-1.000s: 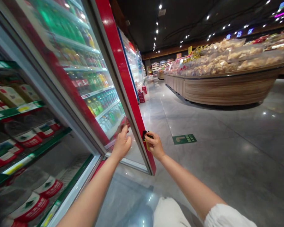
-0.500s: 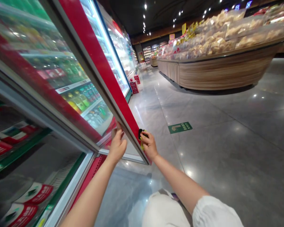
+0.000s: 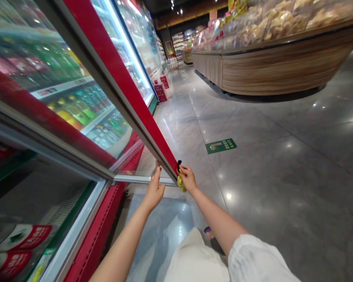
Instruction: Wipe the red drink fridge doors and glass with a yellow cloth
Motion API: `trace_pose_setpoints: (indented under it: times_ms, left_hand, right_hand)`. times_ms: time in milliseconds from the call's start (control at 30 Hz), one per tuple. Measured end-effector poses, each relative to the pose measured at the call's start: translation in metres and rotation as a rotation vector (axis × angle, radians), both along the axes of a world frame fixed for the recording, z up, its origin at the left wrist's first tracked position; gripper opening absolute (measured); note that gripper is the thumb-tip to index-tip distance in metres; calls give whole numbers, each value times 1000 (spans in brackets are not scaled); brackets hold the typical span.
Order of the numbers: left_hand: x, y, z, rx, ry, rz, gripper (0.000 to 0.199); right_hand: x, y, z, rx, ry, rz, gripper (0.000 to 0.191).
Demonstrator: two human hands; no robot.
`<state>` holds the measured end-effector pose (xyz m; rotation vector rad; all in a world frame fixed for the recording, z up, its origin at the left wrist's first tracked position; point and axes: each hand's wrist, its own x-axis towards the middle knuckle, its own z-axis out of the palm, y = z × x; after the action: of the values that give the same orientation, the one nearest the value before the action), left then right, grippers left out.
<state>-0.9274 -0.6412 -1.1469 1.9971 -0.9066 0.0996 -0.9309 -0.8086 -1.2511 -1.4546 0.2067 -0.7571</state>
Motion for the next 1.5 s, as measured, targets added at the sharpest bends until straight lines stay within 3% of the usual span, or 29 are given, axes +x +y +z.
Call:
trace_pose_setpoints:
  times_ms: [67, 133, 367, 500, 667, 800, 933, 1067, 1233, 1500]
  left_hand:
    - [-1, 0, -19, -16, 78, -29, 101]
    - [0, 0, -26, -40, 141, -43, 102]
    - [1, -3, -24, -51, 217, -37, 105]
    - [8, -13, -19, -22, 193, -32, 105]
    - [29, -33, -1, 18, 109, -47, 105]
    - [47, -34, 16, 167, -71, 72, 95]
    - [68, -26, 22, 383, -287, 214, 89]
    - [100, -21, 14, 591, -412, 219, 88]
    - [133, -14, 4, 699, -493, 222, 86]
    - [160, -4, 31, 775, -514, 136, 72]
  right_hand:
    - [-7, 2, -16, 25, 50, -11, 27]
    - [-8, 3, -23, 40, 73, -15, 27]
    - [3, 6, -2, 33, 45, -45, 36]
    - [12, -2, 28, 9, 21, -54, 36]
    - [30, -17, 89, -133, -123, -28, 40]
    - [47, -24, 115, -178, -185, -65, 38]
    - [68, -34, 117, -173, -133, -89, 37]
    - [86, -43, 116, -185, -119, -98, 38]
    - [106, -51, 117, -169, -97, -79, 38]
    - [142, -60, 114, -121, -26, -66, 37]
